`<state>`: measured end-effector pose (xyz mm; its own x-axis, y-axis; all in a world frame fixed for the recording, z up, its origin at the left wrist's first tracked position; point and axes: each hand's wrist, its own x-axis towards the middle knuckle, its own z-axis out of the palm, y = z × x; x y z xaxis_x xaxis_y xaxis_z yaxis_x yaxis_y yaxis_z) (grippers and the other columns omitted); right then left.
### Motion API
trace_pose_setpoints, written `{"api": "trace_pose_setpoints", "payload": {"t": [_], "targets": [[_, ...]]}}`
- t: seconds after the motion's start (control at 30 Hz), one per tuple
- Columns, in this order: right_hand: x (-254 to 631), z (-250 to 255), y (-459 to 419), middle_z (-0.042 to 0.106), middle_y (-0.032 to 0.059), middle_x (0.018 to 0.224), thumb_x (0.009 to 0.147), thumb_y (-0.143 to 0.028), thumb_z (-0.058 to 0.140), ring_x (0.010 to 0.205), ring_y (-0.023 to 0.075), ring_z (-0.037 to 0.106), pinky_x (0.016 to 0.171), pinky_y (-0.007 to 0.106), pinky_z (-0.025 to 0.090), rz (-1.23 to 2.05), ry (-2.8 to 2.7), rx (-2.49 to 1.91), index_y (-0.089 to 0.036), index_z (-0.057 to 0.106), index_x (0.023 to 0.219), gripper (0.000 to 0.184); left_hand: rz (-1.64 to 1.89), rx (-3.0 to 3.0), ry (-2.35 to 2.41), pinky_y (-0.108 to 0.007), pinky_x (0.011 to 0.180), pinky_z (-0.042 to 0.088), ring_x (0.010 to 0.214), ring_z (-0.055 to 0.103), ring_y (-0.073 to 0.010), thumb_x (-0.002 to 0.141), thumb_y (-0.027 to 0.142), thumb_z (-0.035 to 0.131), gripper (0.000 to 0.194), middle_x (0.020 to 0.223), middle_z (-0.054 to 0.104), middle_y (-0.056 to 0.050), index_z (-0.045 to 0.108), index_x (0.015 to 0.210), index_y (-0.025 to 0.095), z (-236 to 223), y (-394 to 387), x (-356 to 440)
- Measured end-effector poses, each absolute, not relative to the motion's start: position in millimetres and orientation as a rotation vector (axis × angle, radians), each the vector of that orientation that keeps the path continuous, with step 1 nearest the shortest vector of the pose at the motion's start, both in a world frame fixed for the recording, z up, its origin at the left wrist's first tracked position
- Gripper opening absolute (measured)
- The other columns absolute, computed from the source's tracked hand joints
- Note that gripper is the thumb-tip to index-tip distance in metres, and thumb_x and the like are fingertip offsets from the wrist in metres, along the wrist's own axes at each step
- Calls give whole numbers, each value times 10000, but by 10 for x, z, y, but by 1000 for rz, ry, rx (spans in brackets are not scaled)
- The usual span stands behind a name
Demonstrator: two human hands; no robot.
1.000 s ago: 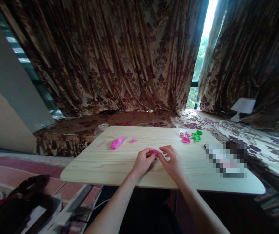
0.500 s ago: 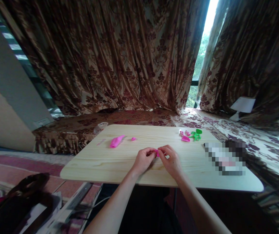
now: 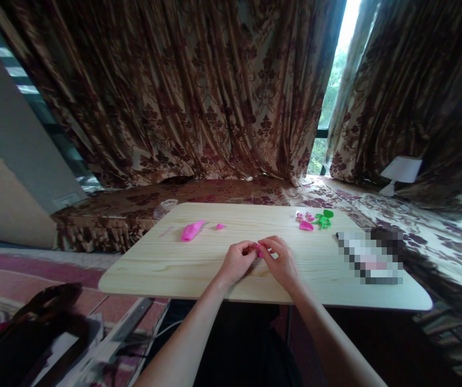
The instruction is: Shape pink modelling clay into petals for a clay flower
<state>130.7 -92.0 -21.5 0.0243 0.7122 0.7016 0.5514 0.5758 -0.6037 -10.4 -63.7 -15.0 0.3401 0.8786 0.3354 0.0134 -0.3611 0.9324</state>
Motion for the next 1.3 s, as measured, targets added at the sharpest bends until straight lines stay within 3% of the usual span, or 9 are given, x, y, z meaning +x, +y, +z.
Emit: {"api": "trace_pose_setpoints", "payload": {"t": [0.13,0.37,0.7,0.8,0.93,1.3], "targets": [[1315,-214,-923,611,32,806,839,-204,535,803,179,564,734,314,481,175,-1652,-1060,-232,660,811,131,1160,1667,810,-234,612,402,616,545,-125,735,293,600,171,655,636,-11,677,734,141,-153,-638,-99],[1321,-170,-962,604,62,941,859,-160,468,893,185,564,809,337,472,172,-1629,-1016,-242,638,1061,277,1163,1635,825,-234,627,417,634,565,-126,725,290,603,163,685,658,-15,674,759,148,-141,-646,-103],[1306,-168,-990,595,63,889,856,-152,438,796,164,570,633,265,502,211,-1558,-1028,-215,639,1040,279,1234,1596,902,-235,605,409,625,553,-129,709,268,595,155,682,656,-13,689,758,154,-150,-616,-130],[1300,-164,-989,599,53,839,842,-153,466,773,161,573,633,263,499,225,-1566,-1020,-214,668,965,245,1247,1590,915,-234,609,405,618,543,-124,703,265,600,153,676,654,-8,692,763,158,-145,-616,-135],[1300,-144,-997,598,59,864,856,-150,440,786,160,576,621,260,492,228,-1541,-1022,-208,645,1021,269,1250,1581,910,-228,582,395,588,526,-115,709,261,586,154,641,636,1,687,763,157,-139,-623,-131],[1294,-153,-993,613,47,801,836,-148,460,729,156,582,589,254,484,231,-1539,-1030,-211,673,956,253,1259,1546,907,-235,605,421,637,550,-134,702,255,579,167,708,656,-27,679,790,155,-138,-619,-139]]}}
